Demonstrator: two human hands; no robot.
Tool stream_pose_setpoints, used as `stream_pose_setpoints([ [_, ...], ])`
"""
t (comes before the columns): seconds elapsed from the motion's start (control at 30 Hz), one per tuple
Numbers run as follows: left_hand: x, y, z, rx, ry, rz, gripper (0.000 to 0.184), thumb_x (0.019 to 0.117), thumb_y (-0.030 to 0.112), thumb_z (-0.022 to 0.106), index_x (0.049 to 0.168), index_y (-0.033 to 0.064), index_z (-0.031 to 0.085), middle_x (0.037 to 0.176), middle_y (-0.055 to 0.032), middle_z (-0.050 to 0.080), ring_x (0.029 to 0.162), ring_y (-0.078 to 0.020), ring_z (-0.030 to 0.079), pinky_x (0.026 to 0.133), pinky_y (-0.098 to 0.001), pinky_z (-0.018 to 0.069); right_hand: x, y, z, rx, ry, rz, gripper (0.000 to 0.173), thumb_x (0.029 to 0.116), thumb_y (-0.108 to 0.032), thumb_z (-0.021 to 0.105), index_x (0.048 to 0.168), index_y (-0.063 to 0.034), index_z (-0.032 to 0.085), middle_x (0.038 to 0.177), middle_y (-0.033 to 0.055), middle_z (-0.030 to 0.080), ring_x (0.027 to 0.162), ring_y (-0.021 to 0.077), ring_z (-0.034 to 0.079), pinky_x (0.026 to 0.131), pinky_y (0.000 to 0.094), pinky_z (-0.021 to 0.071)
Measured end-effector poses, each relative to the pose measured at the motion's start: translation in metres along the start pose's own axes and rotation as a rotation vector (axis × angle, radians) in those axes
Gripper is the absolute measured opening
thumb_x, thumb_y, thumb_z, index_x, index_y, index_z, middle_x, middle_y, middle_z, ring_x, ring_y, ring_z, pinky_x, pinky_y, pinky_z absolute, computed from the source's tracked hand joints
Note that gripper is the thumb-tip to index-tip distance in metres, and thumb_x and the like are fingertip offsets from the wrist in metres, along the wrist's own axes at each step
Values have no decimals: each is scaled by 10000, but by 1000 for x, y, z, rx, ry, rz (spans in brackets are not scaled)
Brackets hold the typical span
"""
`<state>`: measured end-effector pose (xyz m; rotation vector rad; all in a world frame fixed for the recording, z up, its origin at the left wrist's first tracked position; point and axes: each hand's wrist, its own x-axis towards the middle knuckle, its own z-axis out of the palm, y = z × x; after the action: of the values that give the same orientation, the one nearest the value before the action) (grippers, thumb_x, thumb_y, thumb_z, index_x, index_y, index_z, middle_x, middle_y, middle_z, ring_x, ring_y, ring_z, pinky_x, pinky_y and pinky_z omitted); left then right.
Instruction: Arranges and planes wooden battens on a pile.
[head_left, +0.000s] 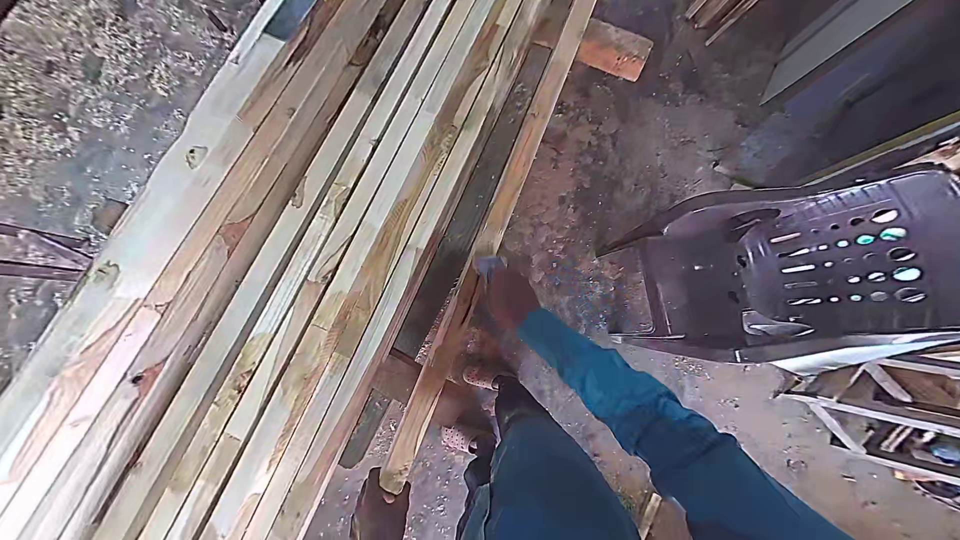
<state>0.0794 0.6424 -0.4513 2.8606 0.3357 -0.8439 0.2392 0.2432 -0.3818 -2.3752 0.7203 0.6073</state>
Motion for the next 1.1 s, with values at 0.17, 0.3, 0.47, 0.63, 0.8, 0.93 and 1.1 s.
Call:
stream_pose_setpoints([
  [0.17, 9, 0, -6, 3, -81, -31, 517, 795, 291, 862, 1242, 107, 680, 1110, -208, 736, 1064, -430, 700, 877, -696, 517, -66, 0, 37, -175, -262, -111, 610, 1004, -160, 604, 1545, 7, 377, 1509, 346, 358, 1217, 492, 575, 925, 556, 558],
  [0.3, 21, -2, -4, 136, -54, -24, 683, 733, 450, 863, 1279, 105, 643, 1042, -185, 754, 1014, -392, 721, 910, -652, 524, -25, 30, 6, 25, 9, -192, 463, 1029, -217, 588, 1470, -97, 514, 1344, 301, 553, 1057, 443, 673, 870, 587, 578],
  [0.47, 20, -1, 1, 139, 17, -9, 672, 746, 525, 840, 1287, 167, 663, 1012, -177, 765, 1003, -409, 726, 897, -667, 525, 83, 71, -24, 172, 269, -290, 642, 1022, -55, 559, 1617, -173, 349, 1466, 270, 511, 1248, 430, 603, 1021, 556, 523],
  [0.63, 20, 0, 1, 93, -49, -105, 608, 768, 510, 847, 1243, 165, 691, 1061, -184, 757, 1065, -422, 702, 912, -694, 498, 44, 69, 16, -92, 120, -221, 693, 992, -41, 604, 1618, -183, 341, 1535, 332, 344, 1177, 487, 609, 929, 566, 571],
  [0.8, 6, 0, 18, 83, 110, -112, 623, 775, 481, 857, 1264, 142, 674, 1107, -178, 751, 1057, -411, 710, 900, -686, 504, 33, 50, -55, -38, 128, -71, 518, 1005, -93, 593, 1513, -80, 495, 1437, 323, 495, 1242, 482, 577, 1000, 607, 513],
  [0.93, -2, 1, 28, 88, 232, -86, 601, 760, 454, 861, 1222, 110, 688, 1110, -193, 742, 1051, -409, 711, 868, -667, 518, 86, 42, -93, -81, 154, -88, 423, 1012, -118, 550, 1422, -14, 573, 1338, 285, 617, 1267, 456, 589, 1035, 619, 474],
  [1.1, 1, 1, 28, 92, 268, -97, 585, 745, 475, 870, 1189, 134, 702, 1081, -157, 757, 1022, -382, 726, 847, -651, 527, 21, 13, -13, -64, 32, -66, 442, 967, -130, 637, 1374, 22, 556, 1424, 324, 486, 1153, 450, 639, 911, 570, 571],
])
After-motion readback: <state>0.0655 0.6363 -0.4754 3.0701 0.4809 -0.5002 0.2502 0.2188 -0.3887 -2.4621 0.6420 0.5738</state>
